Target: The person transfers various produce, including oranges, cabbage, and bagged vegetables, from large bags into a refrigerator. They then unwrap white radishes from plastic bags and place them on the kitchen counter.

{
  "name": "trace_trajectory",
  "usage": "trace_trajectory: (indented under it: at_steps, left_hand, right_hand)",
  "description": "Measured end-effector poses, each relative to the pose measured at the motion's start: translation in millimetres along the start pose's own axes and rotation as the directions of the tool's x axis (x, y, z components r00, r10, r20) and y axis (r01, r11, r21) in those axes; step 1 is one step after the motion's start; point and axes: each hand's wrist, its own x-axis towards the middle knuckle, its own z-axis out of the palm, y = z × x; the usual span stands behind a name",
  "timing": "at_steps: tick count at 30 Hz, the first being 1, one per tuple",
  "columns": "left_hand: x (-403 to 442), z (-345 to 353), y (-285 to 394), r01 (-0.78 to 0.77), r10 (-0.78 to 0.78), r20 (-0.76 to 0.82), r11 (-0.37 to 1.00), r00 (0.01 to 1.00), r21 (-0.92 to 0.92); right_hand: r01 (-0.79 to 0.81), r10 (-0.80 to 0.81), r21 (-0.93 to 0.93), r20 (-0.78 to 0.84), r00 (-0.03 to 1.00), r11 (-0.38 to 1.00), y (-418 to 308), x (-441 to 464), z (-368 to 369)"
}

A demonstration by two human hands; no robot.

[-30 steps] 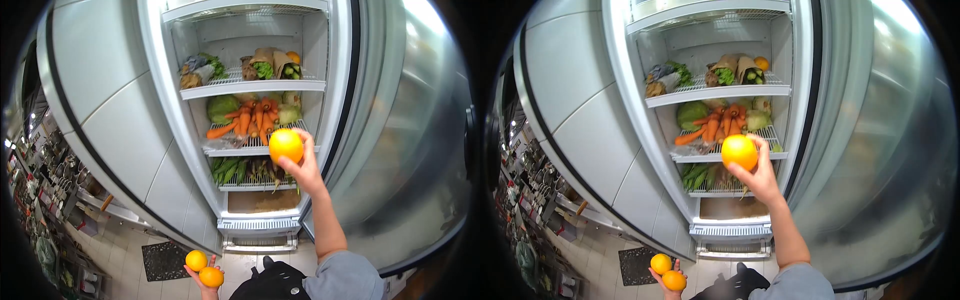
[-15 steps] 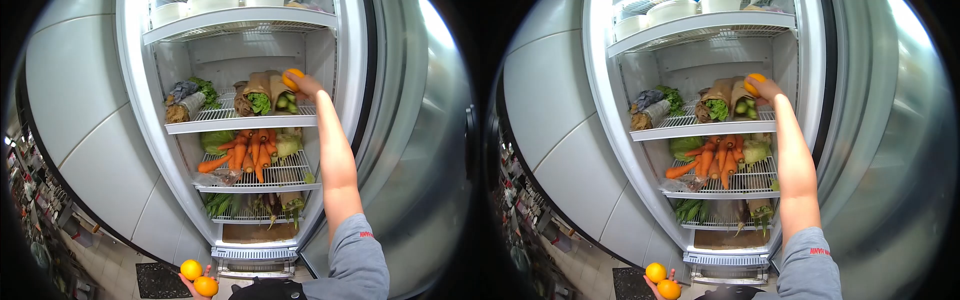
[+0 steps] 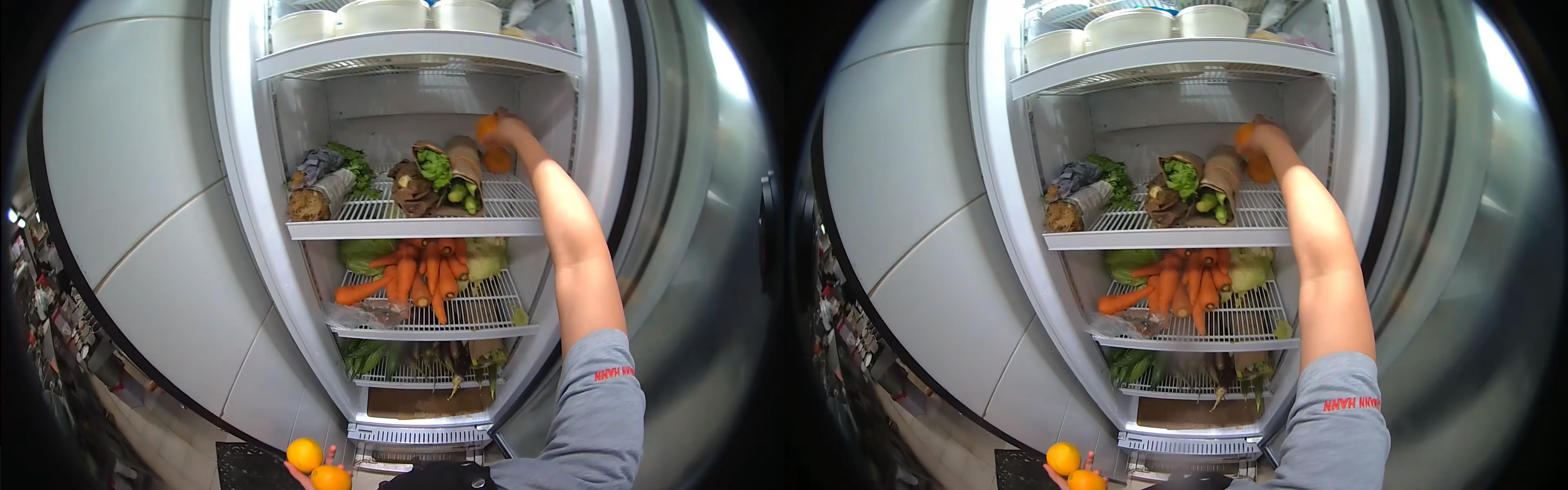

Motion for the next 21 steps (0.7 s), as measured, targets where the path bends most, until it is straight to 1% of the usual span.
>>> trace_trajectory:
  at_steps: [1, 2, 4, 5, 6, 7, 8, 10, 11, 12, 14, 16, 17, 18, 19, 20, 21]
  left_hand:
    - [-5.7, -6.3, 1.9, -0.023, 0.024, -0.052, 1.000, 0.998, 0.010]
    - [-11.1, -9.7, 3.8, -0.045, 0.047, -0.104, 0.999, 0.993, 0.021]
    - [-30.0, -2.8, 10.0, -0.086, 0.078, -0.185, 0.996, 0.980, -0.033]
    - [-37.4, -9.8, 14.6, -0.074, 0.063, -0.162, 0.995, 0.985, -0.060]
    - [-29.4, -44.8, 14.3, -0.081, 0.069, -0.163, 0.994, 0.984, -0.071]
    - [-41.4, -41.0, 18.5, -0.128, 0.117, -0.190, 0.991, 0.975, -0.042]
    - [-46.1, -33.7, 22.9, -0.172, 0.163, -0.209, 0.985, 0.964, -0.022]
    - [-50.4, -23.8, 28.9, -0.240, 0.235, -0.241, 0.971, 0.942, 0.011]
    - [-52.0, -21.8, 30.5, -0.264, 0.261, -0.248, 0.964, 0.933, 0.025]
    - [-53.6, -21.3, 31.8, -0.287, 0.286, -0.256, 0.957, 0.923, 0.035]
    - [-52.5, -18.5, 33.6, -0.313, 0.317, -0.253, 0.948, 0.914, 0.057]
    - [-49.6, -15.0, 35.6, -0.324, 0.332, -0.235, 0.943, 0.914, 0.070]
    - [-44.9, -11.6, 35.6, -0.330, 0.336, -0.214, 0.942, 0.917, 0.065]
    - [-45.4, -5.6, 38.0, -0.310, 0.318, -0.202, 0.948, 0.926, 0.072]
    - [-45.6, 0.5, 40.4, -0.290, 0.300, -0.190, 0.954, 0.935, 0.079]
    - [-44.7, 3.6, 41.1, -0.256, 0.268, -0.162, 0.962, 0.950, 0.089]
    - [-39.7, -2.8, 41.1, -0.247, 0.259, -0.155, 0.965, 0.953, 0.091]
  right_hand:
    - [0.018, -0.032, -0.172, -0.082, 0.996, 0.985, 1.9, 9.3, 6.8]
    - [0.032, -0.047, -0.172, -0.082, 0.996, 0.985, 5.2, 17.7, 12.9]
    - [-0.075, 0.060, -0.101, -0.141, 0.988, 0.992, 13.2, 33.6, 26.6]
    - [-0.058, 0.043, -0.101, -0.143, 0.989, 0.993, 21.7, 49.8, 34.4]
    - [-0.040, 0.033, -0.110, -0.066, 0.997, 0.993, 37.7, 75.1, 50.5]
    - [-0.022, 0.023, -0.119, 0.014, 1.000, 0.993, 33.6, 85.0, 56.0]
    - [-0.005, 0.007, -0.120, 0.016, 1.000, 0.993, 33.4, 91.3, 60.9]
    - [-0.061, 0.073, 0.159, -0.069, 0.995, 0.985, 28.8, 66.1, 63.7]
    - [-0.058, 0.069, 0.160, -0.066, 0.995, 0.985, 28.6, 61.7, 69.2]
    - [0.021, 0.007, 0.219, -0.124, 0.992, 0.976, 32.8, 58.3, 73.4]
    - [0.093, -0.046, 0.263, -0.179, 0.983, 0.960, 38.3, 55.2, 70.2]
    - [0.145, -0.143, -0.039, 0.044, 0.989, 0.989, 38.1, 61.3, 44.4]
    - [0.143, -0.141, -0.043, 0.047, 0.989, 0.989, 26.6, 61.4, 24.0]
    - [-0.008, 0.018, -0.061, 0.179, 0.984, 0.998, 8.5, 57.5, 1.3]
    - [-0.161, 0.185, -0.101, 0.305, 0.934, 0.982, 0.2, 52.2, -7.8]
    - [-0.172, 0.197, -0.108, 0.302, 0.933, 0.979, -2.1, 44.7, -5.7]
    - [-0.099, 0.124, -0.155, 0.161, 0.979, 0.983, -2.2, 36.6, -2.0]
